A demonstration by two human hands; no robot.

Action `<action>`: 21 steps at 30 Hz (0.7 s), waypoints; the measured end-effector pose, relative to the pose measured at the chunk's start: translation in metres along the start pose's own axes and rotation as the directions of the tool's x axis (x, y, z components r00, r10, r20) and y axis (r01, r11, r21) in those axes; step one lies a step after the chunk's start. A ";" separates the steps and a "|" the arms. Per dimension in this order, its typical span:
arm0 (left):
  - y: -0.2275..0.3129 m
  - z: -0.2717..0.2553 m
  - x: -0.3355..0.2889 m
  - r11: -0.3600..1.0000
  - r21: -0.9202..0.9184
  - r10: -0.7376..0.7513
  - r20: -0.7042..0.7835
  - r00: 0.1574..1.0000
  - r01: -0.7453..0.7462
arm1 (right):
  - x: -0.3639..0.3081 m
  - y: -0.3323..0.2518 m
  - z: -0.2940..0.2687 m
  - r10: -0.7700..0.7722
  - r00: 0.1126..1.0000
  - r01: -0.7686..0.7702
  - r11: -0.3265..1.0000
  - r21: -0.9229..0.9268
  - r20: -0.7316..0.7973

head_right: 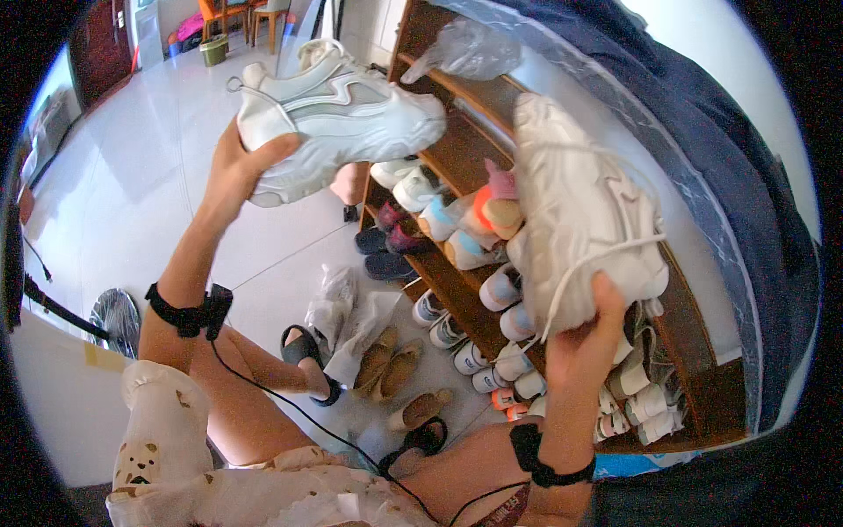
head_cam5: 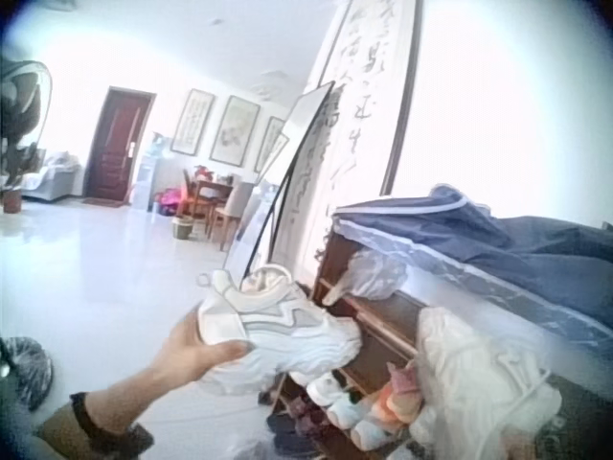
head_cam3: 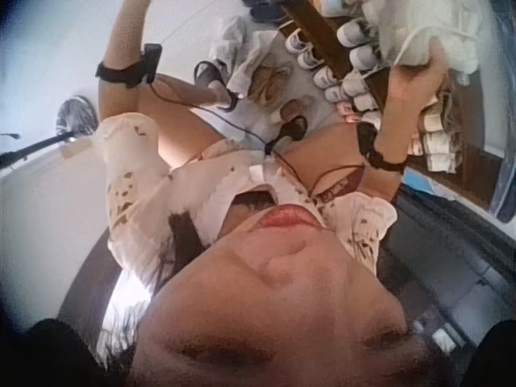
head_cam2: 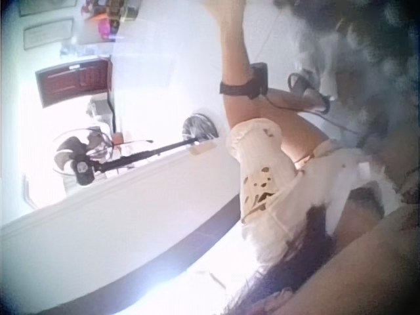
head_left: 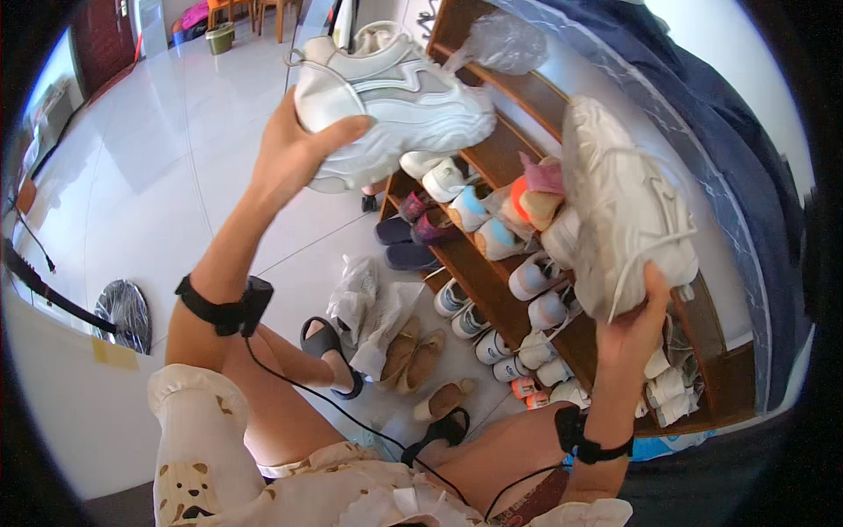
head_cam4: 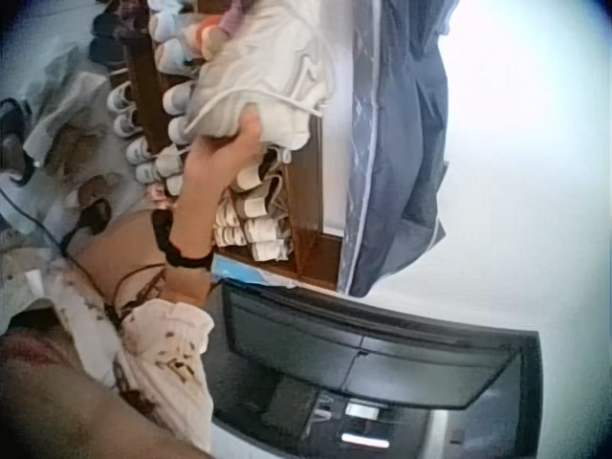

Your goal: Cleaning and organizing shoes on a wooden shoe rack.

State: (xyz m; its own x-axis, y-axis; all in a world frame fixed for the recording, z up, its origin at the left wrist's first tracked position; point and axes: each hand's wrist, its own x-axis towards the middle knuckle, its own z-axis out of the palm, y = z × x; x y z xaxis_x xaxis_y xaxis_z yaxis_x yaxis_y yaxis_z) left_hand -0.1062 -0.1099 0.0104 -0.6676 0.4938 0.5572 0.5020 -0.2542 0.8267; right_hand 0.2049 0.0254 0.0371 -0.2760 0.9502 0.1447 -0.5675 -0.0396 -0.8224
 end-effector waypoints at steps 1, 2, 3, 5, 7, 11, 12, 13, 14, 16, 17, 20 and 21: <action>-0.006 -0.012 0.002 0.997 0.058 -0.044 0.009 0.999 0.043 | -0.006 0.009 0.001 0.048 0.997 -0.047 0.999 -0.020 0.065; -0.011 -0.025 0.006 0.989 0.114 -0.093 0.018 0.996 0.090 | -0.016 0.016 0.006 0.141 0.987 -0.141 0.990 -0.009 0.081; -0.020 -0.043 0.012 0.982 0.152 -0.113 0.015 0.993 0.109 | -0.019 0.030 0.007 0.224 0.969 -0.222 0.975 -0.031 0.103; -0.037 -0.066 0.027 0.968 0.181 -0.189 0.075 0.979 0.173 | -0.024 0.059 0.027 0.372 0.919 -0.365 0.928 -0.079 0.128; -0.056 -0.090 0.041 0.951 0.219 -0.242 0.093 0.966 0.217 | -0.015 0.102 0.038 0.514 0.835 -0.501 0.858 -0.112 0.198; -0.133 -0.123 0.041 0.773 0.577 -0.339 0.025 0.940 0.263 | -0.011 0.208 0.068 0.590 0.792 -0.551 0.801 -0.234 0.158; -0.150 -0.137 0.036 0.692 0.683 -0.339 0.023 0.940 0.232 | -0.014 0.242 0.070 0.620 0.775 -0.581 0.775 -0.251 0.121; -0.168 -0.156 0.028 0.612 0.714 -0.455 -0.035 0.890 0.341 | -0.018 0.274 0.076 0.621 0.778 -0.572 0.763 -0.300 0.095; -0.182 -0.167 0.017 0.582 0.694 -0.536 -0.064 0.842 0.424 | -0.022 0.302 0.077 0.672 0.737 -0.623 0.716 -0.313 0.072; -0.204 -0.160 0.008 0.576 0.667 -0.585 -0.067 0.808 0.472 | -0.017 0.346 0.062 0.658 0.753 -0.606 0.686 -0.404 -0.011; -0.219 -0.167 -0.002 0.553 0.674 -0.615 -0.065 0.786 0.489 | -0.022 0.372 0.059 0.665 0.746 -0.613 0.677 -0.408 -0.017; -0.255 -0.186 -0.039 0.409 0.743 -0.690 -0.128 0.712 0.530 | -0.044 0.424 0.070 0.637 0.771 -0.513 0.634 -0.579 0.014; -0.264 -0.191 -0.053 0.384 0.742 -0.708 -0.145 0.691 0.549 | -0.053 0.428 0.079 0.596 0.803 -0.411 0.580 -0.703 0.023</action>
State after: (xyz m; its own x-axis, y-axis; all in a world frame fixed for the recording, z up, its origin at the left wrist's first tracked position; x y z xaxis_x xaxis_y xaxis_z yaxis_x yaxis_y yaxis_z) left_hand -0.3081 -0.2275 -0.2222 -0.8967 0.4006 -0.1884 0.2345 0.7907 0.5655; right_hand -0.0842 -0.0660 -0.2790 -0.5778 0.7318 -0.3613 0.3298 -0.1956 -0.9236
